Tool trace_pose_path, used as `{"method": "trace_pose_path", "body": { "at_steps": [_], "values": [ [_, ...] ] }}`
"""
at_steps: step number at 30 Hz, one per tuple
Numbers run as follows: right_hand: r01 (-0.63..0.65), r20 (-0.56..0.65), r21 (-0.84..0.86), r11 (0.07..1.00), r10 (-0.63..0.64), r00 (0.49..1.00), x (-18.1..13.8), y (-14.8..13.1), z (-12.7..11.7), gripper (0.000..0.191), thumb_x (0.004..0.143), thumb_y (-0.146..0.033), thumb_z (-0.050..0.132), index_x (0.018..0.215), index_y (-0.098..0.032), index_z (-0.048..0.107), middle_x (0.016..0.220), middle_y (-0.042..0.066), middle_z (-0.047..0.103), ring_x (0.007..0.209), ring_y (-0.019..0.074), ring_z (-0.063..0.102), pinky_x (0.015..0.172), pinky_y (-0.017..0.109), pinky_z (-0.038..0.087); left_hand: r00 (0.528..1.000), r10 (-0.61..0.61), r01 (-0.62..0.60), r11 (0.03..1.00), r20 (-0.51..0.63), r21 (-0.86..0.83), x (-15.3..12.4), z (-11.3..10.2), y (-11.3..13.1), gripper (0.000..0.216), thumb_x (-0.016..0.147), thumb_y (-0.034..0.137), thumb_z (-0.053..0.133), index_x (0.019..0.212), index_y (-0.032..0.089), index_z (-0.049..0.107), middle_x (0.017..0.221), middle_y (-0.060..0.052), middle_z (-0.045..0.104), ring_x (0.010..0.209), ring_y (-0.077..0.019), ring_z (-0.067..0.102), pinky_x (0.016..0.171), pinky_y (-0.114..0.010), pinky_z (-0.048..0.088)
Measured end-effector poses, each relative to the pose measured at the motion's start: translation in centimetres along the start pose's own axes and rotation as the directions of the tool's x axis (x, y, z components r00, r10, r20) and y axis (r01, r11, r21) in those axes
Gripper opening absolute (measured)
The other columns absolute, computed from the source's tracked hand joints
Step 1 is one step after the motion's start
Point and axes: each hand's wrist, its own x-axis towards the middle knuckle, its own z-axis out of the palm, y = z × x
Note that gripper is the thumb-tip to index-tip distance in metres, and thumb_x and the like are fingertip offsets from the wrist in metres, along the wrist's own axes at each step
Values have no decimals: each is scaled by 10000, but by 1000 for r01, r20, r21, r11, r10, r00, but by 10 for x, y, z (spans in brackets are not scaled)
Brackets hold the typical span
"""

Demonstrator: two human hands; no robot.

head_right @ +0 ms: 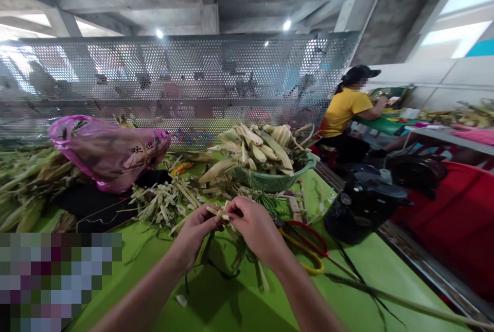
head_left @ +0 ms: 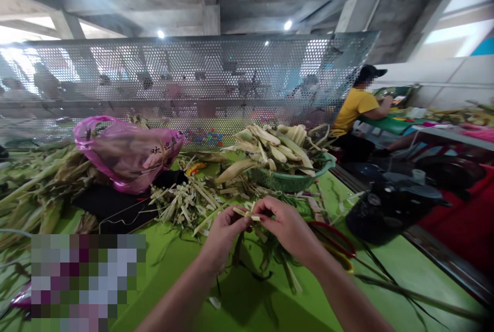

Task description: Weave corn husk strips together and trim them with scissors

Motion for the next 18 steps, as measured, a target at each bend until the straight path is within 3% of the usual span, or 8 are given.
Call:
{"method": "trace_pose_path", "body": {
  "at_steps": [11,18],
  "values": [
    [92,-55,-256,962,-110,992,-5,-10,11,146,853,-124,458,864,-200,582,908,50,614,816,187,579,722,285,431,989,80,-72,995,-122,72,-2,5,-3,194,781,334,646,820,147,613,771,-10,579,750,-123,494,713,-232,387],
    [43,-135,-200,979,-71,988,-1,-7,11,79,789,-148,551,785,-204,606,846,32,648,802,189,604,727,287,449,989,76,-71,997,-130,38,-3,6,-6,190,782,327,638,810,140,619,750,-10,572,730,-122,487,691,-227,384]
  ]
}}
